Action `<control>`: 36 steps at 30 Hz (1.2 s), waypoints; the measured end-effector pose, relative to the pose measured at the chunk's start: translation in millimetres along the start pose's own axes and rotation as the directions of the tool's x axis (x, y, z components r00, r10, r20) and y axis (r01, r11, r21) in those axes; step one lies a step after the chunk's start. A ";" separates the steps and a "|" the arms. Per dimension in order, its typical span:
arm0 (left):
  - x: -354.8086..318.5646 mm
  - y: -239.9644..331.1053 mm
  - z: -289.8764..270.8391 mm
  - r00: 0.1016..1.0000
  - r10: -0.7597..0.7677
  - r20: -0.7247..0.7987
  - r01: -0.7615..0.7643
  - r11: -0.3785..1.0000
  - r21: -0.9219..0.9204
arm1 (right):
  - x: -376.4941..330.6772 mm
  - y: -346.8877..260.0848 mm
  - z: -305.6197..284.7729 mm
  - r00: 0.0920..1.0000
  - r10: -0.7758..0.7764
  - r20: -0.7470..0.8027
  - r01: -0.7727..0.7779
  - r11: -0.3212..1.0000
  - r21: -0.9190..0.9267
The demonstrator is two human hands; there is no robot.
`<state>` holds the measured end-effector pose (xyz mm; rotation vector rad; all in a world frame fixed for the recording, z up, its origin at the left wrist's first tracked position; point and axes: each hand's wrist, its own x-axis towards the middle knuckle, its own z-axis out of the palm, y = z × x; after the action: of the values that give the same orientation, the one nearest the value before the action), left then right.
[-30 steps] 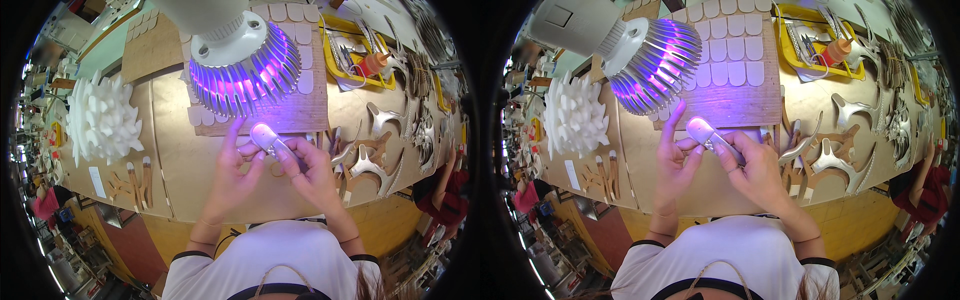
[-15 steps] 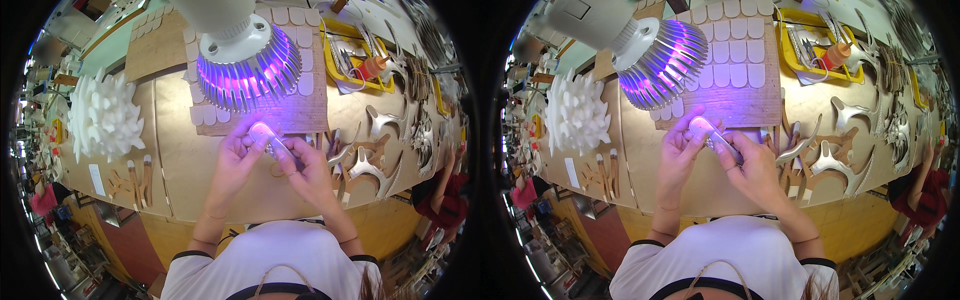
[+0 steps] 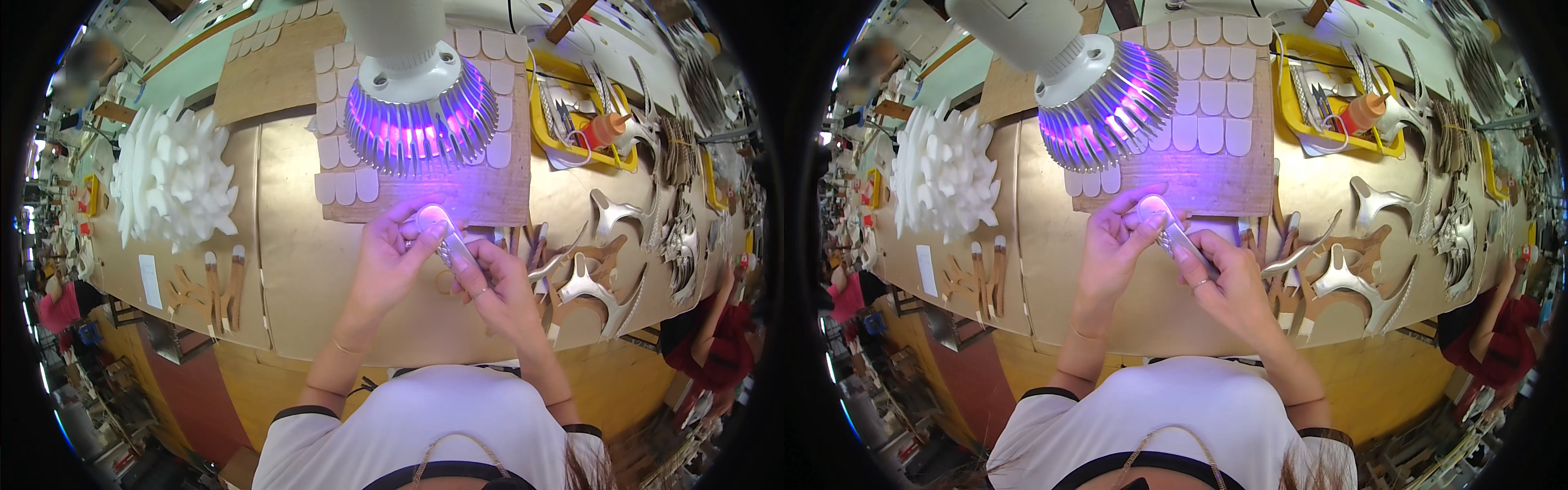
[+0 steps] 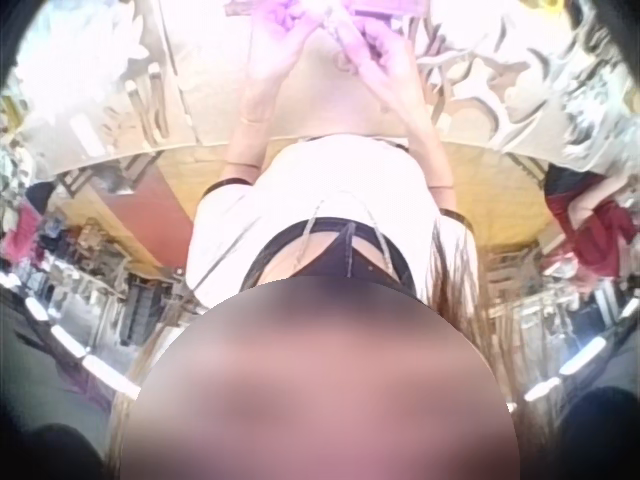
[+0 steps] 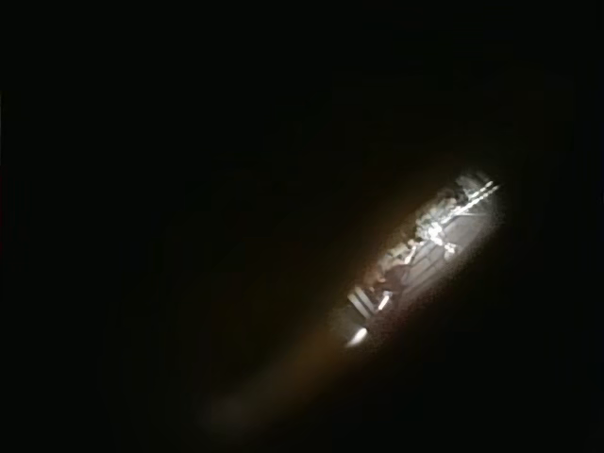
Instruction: The person repeatedly picks up small white plastic pieces and silver metallic components, aligns them, and places them under a UV lamp to cure adhesive. The person handles the parts one at a time, occasionally using a small brush or tool to adjust placement.
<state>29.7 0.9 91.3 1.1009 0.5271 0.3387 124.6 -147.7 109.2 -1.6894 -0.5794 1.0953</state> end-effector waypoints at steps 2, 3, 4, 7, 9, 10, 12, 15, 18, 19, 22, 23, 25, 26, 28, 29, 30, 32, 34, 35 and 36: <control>1.4 1.9 -0.8 0.999 -0.040 0.017 0.041 0.999 -0.024 | 0.6 1.3 0.1 1.000 -0.013 -0.004 0.013 0.998 0.054; 2.2 2.3 -0.3 0.998 -0.056 0.029 0.058 0.996 -0.070 | 1.0 1.6 0.5 1.000 0.001 -0.015 -0.001 0.998 0.062; 3.0 2.4 0.2 0.997 -0.069 0.041 0.074 0.991 -0.116 | 0.9 1.8 0.7 1.000 -0.019 -0.016 0.020 0.996 0.091; 4.8 1.6 0.0 0.996 -0.079 0.039 0.083 0.989 -0.124 | 0.2 1.8 0.5 0.999 -0.021 -0.034 0.025 0.993 0.114; 5.0 -0.5 -0.6 0.997 -0.060 0.038 0.063 0.994 -0.089 | -0.7 2.6 0.1 0.999 -0.029 -0.040 0.032 0.995 0.096; 4.6 -1.5 -1.1 0.998 -0.041 0.045 0.044 0.996 -0.072 | -1.1 3.5 0.0 0.999 -0.034 -0.037 0.037 0.994 0.102; 4.1 -3.4 -1.8 0.999 0.008 0.047 -0.006 0.999 -0.043 | -1.7 5.5 -0.5 0.996 -0.067 -0.050 0.072 0.993 0.089; 2.7 -5.1 -1.3 0.998 0.066 0.003 -0.065 0.993 -0.099 | 0.0 6.9 0.2 0.970 -0.212 -0.119 0.174 0.946 -0.272; 2.6 -2.6 -4.6 0.994 0.079 -0.074 -0.093 0.975 -0.203 | -7.6 0.3 -5.6 0.924 -0.383 -0.002 0.289 0.701 -0.652; 3.5 -2.8 -4.6 0.994 0.095 -0.049 -0.105 0.959 -0.263 | -11.7 -3.7 -5.6 0.903 -0.430 -0.007 0.311 0.664 -0.680; 5.2 -9.4 -4.1 0.998 0.061 -0.020 -0.064 0.915 -0.399 | -26.7 -17.5 -13.7 0.867 -0.498 -0.030 0.341 0.635 -0.693; 4.7 -13.2 -5.3 0.997 0.074 0.004 -0.064 0.889 -0.453 | -36.9 -22.1 -20.0 0.870 -0.490 -0.054 0.341 0.677 -0.652; 3.6 -24.6 -8.2 0.999 0.053 0.008 -0.046 0.926 -0.375 | -59.2 -30.5 -35.5 0.842 -0.509 -0.177 0.346 0.762 -0.548; 4.0 -32.7 -9.3 1.000 0.027 -0.014 -0.029 0.970 -0.240 | -70.3 -34.7 -46.7 0.813 -0.513 -0.275 0.340 0.802 -0.491; 2.5 -52.6 -10.0 0.998 0.053 -0.028 -0.050 0.994 0.097 | -81.6 -41.2 -69.6 0.608 -0.518 -0.602 0.429 0.852 -0.300; -1.0 -64.5 -8.2 0.995 0.101 -0.009 -0.094 0.953 0.288 | -93.4 -46.1 -85.8 0.566 -0.484 -0.667 0.448 0.860 -0.243; -7.1 -75.4 -7.7 0.994 0.108 0.002 -0.096 0.872 0.480 | -104.1 -52.2 -104.1 0.518 -0.449 -0.728 0.481 0.857 -0.187; -26.4 -95.0 -5.3 0.953 0.294 0.070 -0.248 0.627 0.738 | -109.8 -62.4 -136.8 0.339 -0.532 -0.776 0.514 0.795 -0.321; -42.7 -109.1 -2.7 0.927 0.352 0.131 -0.285 0.432 0.856 | -109.0 -70.3 -163.4 0.260 -0.498 -0.827 0.397 0.836 -0.379; -50.6 -113.7 -1.4 0.928 0.343 0.148 -0.286 0.396 0.873 | -101.7 -72.8 -178.6 0.227 -0.533 -0.815 0.361 0.824 -0.438; -55.9 -117.0 0.0 0.929 0.334 0.162 -0.284 0.361 0.888 | -88.6 -74.3 -195.2 0.199 -0.570 -0.797 0.327 0.805 -0.495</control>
<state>-16.4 -76.7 -1.8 2.3170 0.5423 0.4192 261.5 -282.6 229.6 -1.8123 -0.3672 -0.5086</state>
